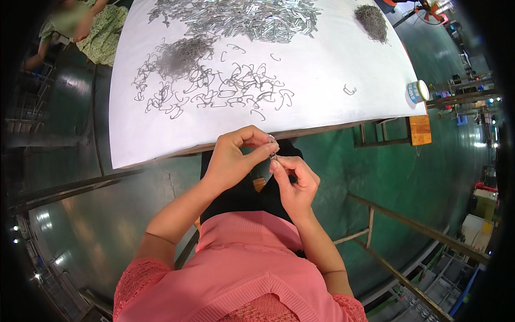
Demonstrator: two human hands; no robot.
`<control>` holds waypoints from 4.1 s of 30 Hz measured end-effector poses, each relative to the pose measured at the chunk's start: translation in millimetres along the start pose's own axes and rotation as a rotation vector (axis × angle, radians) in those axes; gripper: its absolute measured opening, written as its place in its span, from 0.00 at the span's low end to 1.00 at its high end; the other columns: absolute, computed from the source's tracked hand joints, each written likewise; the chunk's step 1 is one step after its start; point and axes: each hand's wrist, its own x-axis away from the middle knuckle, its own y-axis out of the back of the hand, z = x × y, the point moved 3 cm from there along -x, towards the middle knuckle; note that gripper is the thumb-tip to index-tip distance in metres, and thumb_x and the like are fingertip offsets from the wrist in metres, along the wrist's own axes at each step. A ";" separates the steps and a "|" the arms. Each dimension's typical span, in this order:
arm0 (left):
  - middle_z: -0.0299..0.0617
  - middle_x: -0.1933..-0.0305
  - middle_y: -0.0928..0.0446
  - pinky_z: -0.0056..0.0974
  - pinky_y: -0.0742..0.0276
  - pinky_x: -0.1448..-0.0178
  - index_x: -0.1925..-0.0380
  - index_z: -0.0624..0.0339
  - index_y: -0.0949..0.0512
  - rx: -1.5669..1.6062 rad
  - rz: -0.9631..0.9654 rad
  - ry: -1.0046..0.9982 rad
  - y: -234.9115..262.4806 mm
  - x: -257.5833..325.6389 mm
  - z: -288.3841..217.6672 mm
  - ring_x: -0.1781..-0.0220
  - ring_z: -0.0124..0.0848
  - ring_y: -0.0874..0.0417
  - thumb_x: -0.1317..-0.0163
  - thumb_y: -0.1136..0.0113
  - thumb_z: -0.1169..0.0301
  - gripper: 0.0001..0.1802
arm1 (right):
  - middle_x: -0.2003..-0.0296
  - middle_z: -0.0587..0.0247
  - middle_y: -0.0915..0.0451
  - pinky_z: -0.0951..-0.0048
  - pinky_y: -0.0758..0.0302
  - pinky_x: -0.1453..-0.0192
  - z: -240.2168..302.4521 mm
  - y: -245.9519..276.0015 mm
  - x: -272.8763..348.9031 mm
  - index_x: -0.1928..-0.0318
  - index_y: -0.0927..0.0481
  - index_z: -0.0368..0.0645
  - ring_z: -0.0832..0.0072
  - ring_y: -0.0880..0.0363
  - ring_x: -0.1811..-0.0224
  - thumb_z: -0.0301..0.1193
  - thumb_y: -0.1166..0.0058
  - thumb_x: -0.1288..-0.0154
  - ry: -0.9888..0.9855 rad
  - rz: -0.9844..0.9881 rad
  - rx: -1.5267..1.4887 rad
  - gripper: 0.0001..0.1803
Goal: The person sits at a table and repeatedly picks up small metal hooks and cylindrical metal pieces. They insert the hooks into the cylinders by hand to assemble them. The person occasionally stands to hang the assembled units on a nearby metal rack before returning to the table to continue the assembly process.
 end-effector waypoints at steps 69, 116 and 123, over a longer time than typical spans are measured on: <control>0.32 0.64 0.20 0.38 0.32 0.49 0.70 0.52 0.18 -0.320 -0.277 -0.357 10.9 37.9 48.9 0.60 0.32 0.21 0.49 0.31 0.69 0.06 | 0.63 0.63 0.20 0.61 0.24 0.58 -77.0 -236.8 -224.4 0.69 0.20 0.46 0.63 0.19 0.61 0.30 0.42 0.42 0.460 0.892 0.980 0.03; 0.42 0.66 0.20 0.41 0.25 0.57 0.68 0.57 0.17 -0.980 -0.339 -0.468 54.2 -272.1 15.8 0.59 0.40 0.21 0.43 0.37 0.64 0.10 | 0.67 0.54 0.20 0.72 0.21 0.56 -16.1 20.1 -1.6 0.66 0.31 0.38 0.72 0.19 0.64 0.14 0.42 0.42 -0.149 -0.099 -0.318 0.12; 0.52 0.60 0.21 0.45 0.20 0.54 0.70 0.65 0.18 -1.408 -0.320 -0.362 19.5 -331.8 31.1 0.55 0.45 0.19 0.46 0.46 0.76 0.08 | 0.66 0.56 0.19 0.74 0.21 0.57 -17.5 21.7 -2.9 0.68 0.29 0.37 0.74 0.19 0.63 0.14 0.41 0.44 -0.126 -0.088 -0.247 0.10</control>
